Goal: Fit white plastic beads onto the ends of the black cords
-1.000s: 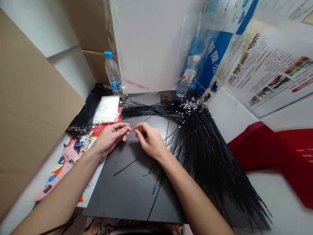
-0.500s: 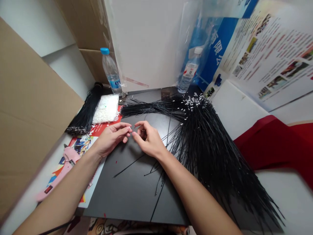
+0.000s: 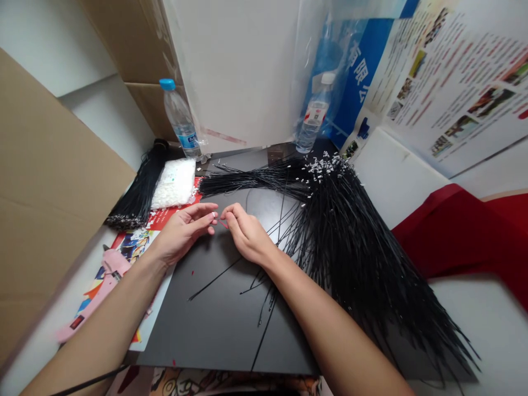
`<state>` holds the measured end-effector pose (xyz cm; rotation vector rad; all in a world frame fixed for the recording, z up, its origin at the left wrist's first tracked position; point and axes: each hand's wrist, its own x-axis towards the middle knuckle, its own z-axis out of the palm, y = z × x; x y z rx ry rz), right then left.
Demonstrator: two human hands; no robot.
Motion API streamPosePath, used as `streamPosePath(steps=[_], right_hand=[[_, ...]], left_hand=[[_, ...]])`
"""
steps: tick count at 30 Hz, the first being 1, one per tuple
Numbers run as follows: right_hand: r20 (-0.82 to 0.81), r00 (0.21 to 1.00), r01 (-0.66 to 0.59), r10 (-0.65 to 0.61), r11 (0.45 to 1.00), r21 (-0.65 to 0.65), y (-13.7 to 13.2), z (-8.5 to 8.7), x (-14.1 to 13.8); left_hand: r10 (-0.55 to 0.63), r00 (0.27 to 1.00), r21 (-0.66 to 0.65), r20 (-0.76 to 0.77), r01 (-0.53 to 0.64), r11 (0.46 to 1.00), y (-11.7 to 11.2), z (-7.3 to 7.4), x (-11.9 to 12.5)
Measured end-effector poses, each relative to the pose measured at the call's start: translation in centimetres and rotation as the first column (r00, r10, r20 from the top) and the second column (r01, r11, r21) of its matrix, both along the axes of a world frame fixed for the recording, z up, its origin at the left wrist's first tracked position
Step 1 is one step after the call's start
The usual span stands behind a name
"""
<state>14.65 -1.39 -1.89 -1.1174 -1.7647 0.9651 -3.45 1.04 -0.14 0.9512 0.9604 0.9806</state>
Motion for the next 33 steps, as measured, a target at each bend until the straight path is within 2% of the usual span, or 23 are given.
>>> streamPosePath(steps=[5, 8, 15, 23, 33], right_hand=[[0.129, 0.991, 0.007, -0.020, 0.995, 0.097, -0.4, 0.7, 0.1], [0.123, 0.992, -0.015, -0.001, 0.991, 0.132, 0.0, 0.6, 0.2], [0.106, 0.994, 0.017, -0.022, 0.999, 0.047, 0.6, 0.6, 0.2], [-0.102, 0.993, 0.060, -0.055, 0.997, 0.041, 0.7, -0.4, -0.2], [-0.152, 0.986, 0.065, -0.066, 0.998, -0.012, 0.6, -0.3, -0.4]], left_hand=[[-0.004, 0.997, 0.062, -0.083, 0.009, 0.998, -0.1, 0.0, 0.2], [0.021, 0.995, 0.076, -0.100, -0.014, 0.997, -0.2, 0.1, 0.3], [0.051, 0.995, 0.086, -0.091, -0.043, 0.995, -0.2, -0.1, 0.2], [0.052, 0.996, 0.109, -0.070, -0.044, 0.993, -0.1, -0.6, 0.2], [0.044, 0.997, 0.111, -0.061, -0.037, 0.993, -0.1, -0.3, 0.3]])
